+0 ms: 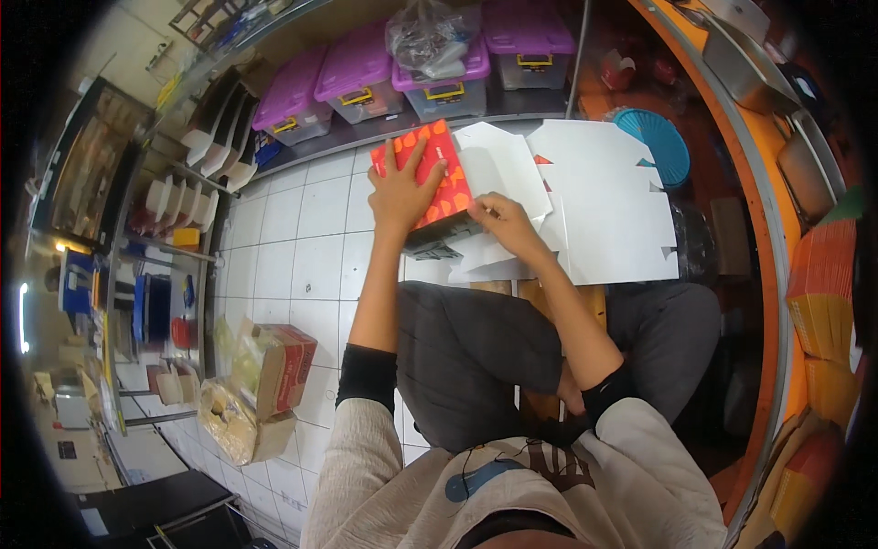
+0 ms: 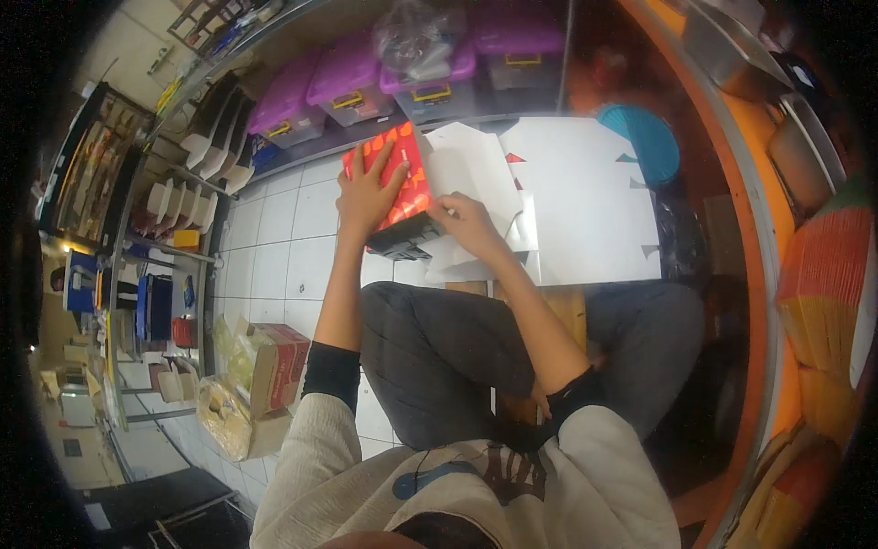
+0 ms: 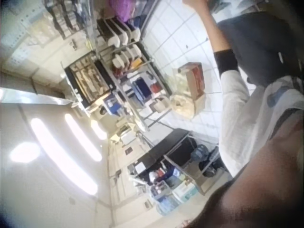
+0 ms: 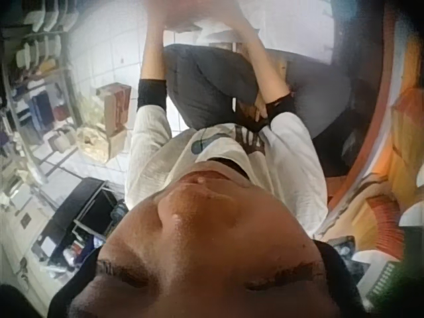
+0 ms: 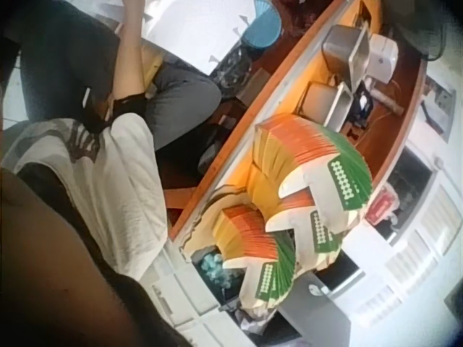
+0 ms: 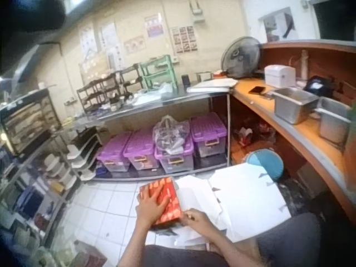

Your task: The person sits cross-legged and assembles small rectangular boxes by folding flat cardboard pieces into shape. They insert the folded boxes into red and green printed sleeves and stack the finished items on a pile. The person occasionally reaches for new cardboard pieces and sleeves from nearby stacks.

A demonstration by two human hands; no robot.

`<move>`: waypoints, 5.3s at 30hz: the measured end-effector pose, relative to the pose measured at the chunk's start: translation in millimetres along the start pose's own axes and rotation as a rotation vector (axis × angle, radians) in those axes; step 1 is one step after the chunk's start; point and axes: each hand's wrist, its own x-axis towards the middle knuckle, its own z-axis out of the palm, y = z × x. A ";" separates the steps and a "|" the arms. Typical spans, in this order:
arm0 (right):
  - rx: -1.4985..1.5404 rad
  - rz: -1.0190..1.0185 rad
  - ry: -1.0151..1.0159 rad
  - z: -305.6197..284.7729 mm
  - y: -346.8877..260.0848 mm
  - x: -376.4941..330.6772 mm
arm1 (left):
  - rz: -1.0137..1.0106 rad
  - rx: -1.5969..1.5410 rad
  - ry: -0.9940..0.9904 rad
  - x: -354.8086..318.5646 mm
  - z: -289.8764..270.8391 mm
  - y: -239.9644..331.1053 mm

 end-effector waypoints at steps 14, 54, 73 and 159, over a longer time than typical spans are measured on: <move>-1.113 0.310 0.179 -68.9 11.7 -90.7 | 0.202 -0.195 -0.025 28.9 -0.8 -26.9; 0.301 -0.018 0.336 -123.8 -83.6 -138.6 | 0.068 -1.678 -0.454 -126.8 12.9 190.6; 0.353 0.152 0.500 21.7 7.1 -143.5 | -0.052 -0.801 -0.278 -308.4 -48.8 7.1; -0.156 -0.836 -0.160 14.3 -145.3 -147.5 | -0.053 -1.472 0.444 -265.1 -102.0 57.6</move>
